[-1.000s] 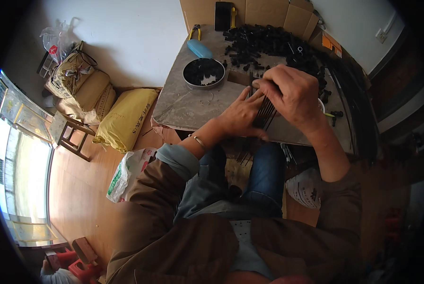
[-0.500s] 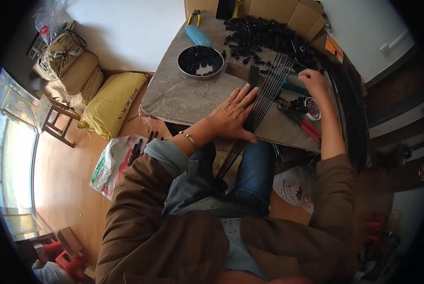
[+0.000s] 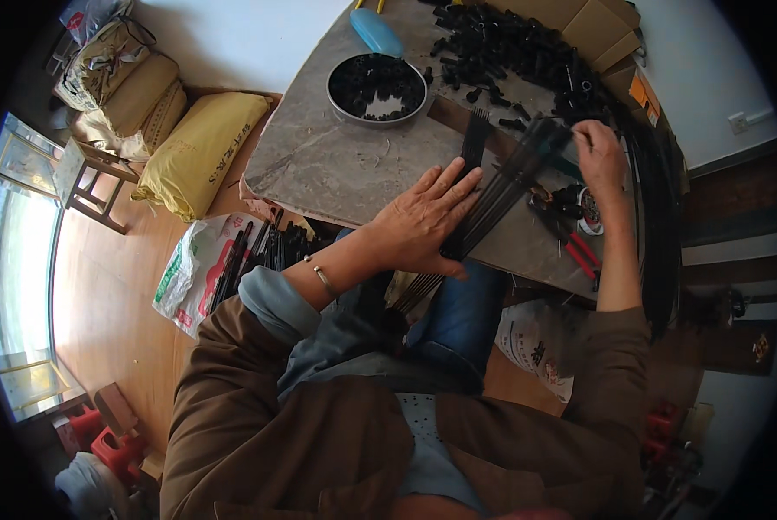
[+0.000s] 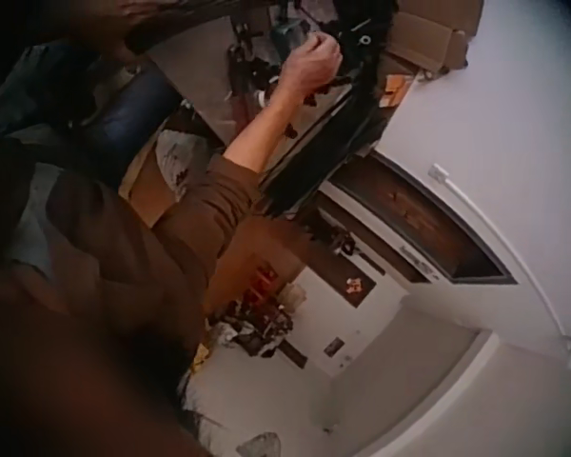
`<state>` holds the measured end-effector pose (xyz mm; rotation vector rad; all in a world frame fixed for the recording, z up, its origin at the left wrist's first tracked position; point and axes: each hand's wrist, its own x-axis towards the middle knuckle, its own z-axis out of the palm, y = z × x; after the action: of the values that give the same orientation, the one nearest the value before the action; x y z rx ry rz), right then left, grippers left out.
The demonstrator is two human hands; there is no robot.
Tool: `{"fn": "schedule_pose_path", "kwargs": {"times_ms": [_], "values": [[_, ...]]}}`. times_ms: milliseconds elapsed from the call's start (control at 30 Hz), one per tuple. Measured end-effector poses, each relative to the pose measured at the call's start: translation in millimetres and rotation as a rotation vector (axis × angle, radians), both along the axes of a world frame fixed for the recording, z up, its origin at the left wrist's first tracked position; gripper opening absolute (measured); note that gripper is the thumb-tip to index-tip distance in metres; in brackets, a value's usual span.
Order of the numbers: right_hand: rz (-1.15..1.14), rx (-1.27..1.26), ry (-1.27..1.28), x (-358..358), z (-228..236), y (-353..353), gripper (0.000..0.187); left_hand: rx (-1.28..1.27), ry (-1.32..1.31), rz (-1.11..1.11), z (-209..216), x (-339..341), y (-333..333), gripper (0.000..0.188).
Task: Assembling umbrella ribs by inserting spokes into plastic connectors and securing them.
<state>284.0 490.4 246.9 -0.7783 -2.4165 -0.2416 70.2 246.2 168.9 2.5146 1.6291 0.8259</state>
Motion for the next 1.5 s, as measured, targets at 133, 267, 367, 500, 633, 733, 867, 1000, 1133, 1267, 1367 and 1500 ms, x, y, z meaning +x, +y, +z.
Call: {"fn": "schedule_pose_path", "kwargs": {"times_ms": [133, 267, 367, 500, 633, 733, 867, 1000, 1133, 1267, 1367, 1500], "values": [[0.191, -0.292, 0.041, -51, -20, -31, 0.012, -0.048, -0.011, -0.003, 2, 1, -2, 0.102], [0.198, -0.386, -0.031, -74, -35, -27, 0.017, -0.043, -0.033, 0.019, 2, 2, -1, 0.103], [0.139, -0.457, -0.052, -74, -32, -30, 0.017, -0.030, -0.047, 0.026, 1, 2, -1, 0.099], [0.129, -0.462, -0.011, -69, -39, -25, 0.016, -0.044, -0.015, 0.041, 2, 0, -1, 0.099], [0.158, -0.505, -0.007, -72, -36, -24, 0.013, -0.087, -0.064, 0.013, 1, -2, 0, 0.102], [0.153, -0.551, -0.022, -76, -34, -25, 0.012, -0.116, -0.031, 0.017, 4, -3, 1, 0.101], [0.177, -0.527, 0.014, -79, -39, -25, 0.011, -0.111, -0.043, 0.008, 3, -2, 4, 0.102], [0.157, -0.450, -0.008, -86, -36, -25, 0.010, -0.113, -0.036, 0.009, 2, -4, 5, 0.102], [0.084, -0.468, -0.062, -91, -30, -25, 0.010, -0.115, -0.031, 0.003, 4, -5, 5, 0.101], [0.109, -0.703, 0.089, -86, -37, -17, 0.014, -0.121, -0.039, -0.002, 4, -5, 6, 0.101], [0.082, -0.878, 0.141, -89, -41, -11, 0.015, -0.129, -0.032, -0.009, 5, -5, 7, 0.101], [0.158, -0.874, 0.206, -94, -45, -7, 0.019, -0.108, -0.050, -0.004, 4, -4, 7, 0.101]]}}
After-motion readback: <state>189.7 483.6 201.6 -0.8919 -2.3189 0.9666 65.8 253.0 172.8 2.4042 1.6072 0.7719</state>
